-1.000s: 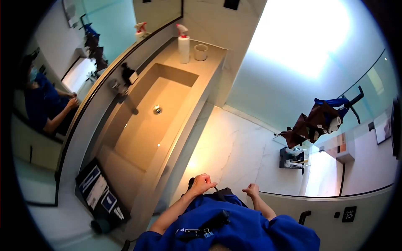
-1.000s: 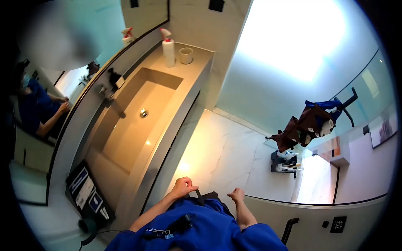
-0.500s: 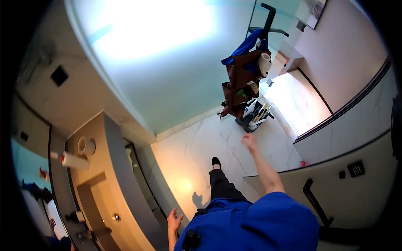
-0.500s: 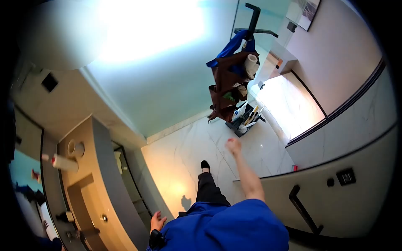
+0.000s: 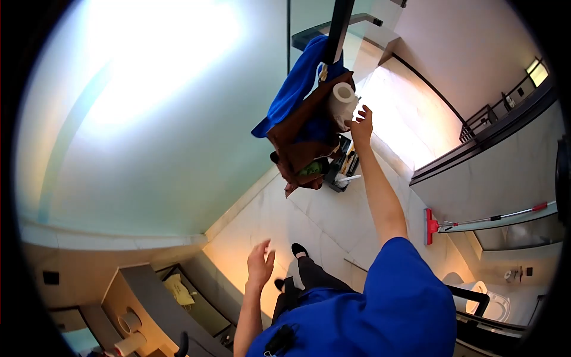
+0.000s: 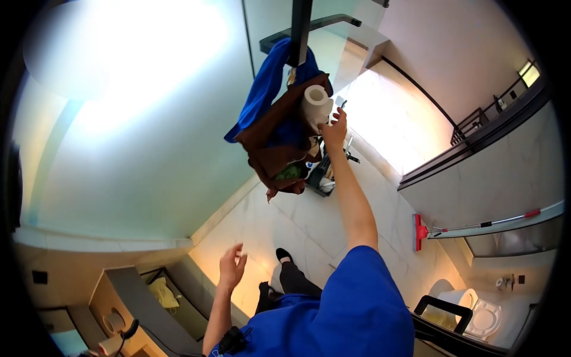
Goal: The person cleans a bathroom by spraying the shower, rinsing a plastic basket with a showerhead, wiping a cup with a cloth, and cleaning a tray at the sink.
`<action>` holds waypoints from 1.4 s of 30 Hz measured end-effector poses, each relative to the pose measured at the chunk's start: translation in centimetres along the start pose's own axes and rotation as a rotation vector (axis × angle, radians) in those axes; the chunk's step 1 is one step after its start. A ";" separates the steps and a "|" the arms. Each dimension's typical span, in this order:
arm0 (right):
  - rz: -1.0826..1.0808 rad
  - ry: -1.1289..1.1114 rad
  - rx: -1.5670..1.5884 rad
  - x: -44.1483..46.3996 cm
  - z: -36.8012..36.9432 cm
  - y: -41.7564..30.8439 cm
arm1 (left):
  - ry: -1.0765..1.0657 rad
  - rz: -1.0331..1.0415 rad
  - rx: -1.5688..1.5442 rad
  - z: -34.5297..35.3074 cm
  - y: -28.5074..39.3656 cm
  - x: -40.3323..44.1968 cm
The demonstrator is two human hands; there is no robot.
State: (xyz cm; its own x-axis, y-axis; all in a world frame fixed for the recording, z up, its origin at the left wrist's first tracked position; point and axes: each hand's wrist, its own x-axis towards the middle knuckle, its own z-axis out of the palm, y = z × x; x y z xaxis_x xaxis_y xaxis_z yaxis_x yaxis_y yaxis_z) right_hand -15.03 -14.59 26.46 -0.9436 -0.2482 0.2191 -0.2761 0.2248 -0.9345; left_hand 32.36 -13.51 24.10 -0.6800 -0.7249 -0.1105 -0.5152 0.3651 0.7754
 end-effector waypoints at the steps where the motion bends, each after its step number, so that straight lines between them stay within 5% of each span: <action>1: -0.042 -0.011 -0.017 -0.1 0.0 -1.0 | 0.029 0.091 -0.013 -0.2 1.9 2.9; 8: -0.265 -0.298 -0.100 4.4 1.4 -2.9 | 0.014 0.468 0.063 -0.5 11.6 12.7; 9: -0.297 -0.188 -0.334 4.1 1.5 -3.6 | 0.030 0.517 0.053 -0.3 12.4 13.9; 13: -0.526 0.085 -0.268 0.2 -1.0 -9.1 | 0.117 0.488 0.063 0.3 16.2 19.7; 16: -0.476 -0.124 -0.030 -3.3 -1.5 -12.0 | -0.131 0.359 0.339 2.7 16.1 25.2; 19: -0.862 -0.176 -0.222 -4.7 -0.9 -12.2 | -0.366 0.336 0.438 4.5 14.6 24.1; 24: -0.902 -0.598 -0.356 -5.6 -2.1 -11.0 | -0.370 0.373 0.298 3.0 13.8 19.8; 26: -1.049 -0.552 -0.352 -7.7 0.0 -8.2 | -0.394 0.367 0.308 3.4 14.4 19.5; 32: -0.489 -0.851 -0.266 -4.8 1.2 -9.6 | -0.286 0.297 0.365 3.2 17.0 18.9; 33: -0.460 -0.874 0.036 -4.1 1.2 -8.7 | -0.210 0.351 0.349 3.0 16.9 18.4; 36: -0.371 -0.597 0.032 -2.1 -0.4 -5.8 | -0.051 0.472 0.206 3.3 15.6 17.0; 38: -0.607 -0.039 -0.335 1.1 -0.7 -3.9 | -0.015 0.495 0.114 3.4 15.3 15.8; 40: -0.494 -0.024 -0.637 3.4 -0.5 -1.6 | -0.042 0.453 0.059 4.9 15.2 14.7; 42: -0.454 -0.042 -0.455 5.6 -1.2 -0.7 | -0.184 0.453 -0.051 6.6 14.7 14.3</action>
State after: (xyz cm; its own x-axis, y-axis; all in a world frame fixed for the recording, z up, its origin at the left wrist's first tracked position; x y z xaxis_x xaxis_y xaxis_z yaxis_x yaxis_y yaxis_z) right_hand -20.34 -15.03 28.66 -0.7092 -0.4476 0.5446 -0.7049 0.4634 -0.5370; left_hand 11.63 -14.68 29.80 -0.9130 -0.3832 0.1402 -0.1237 0.5873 0.7999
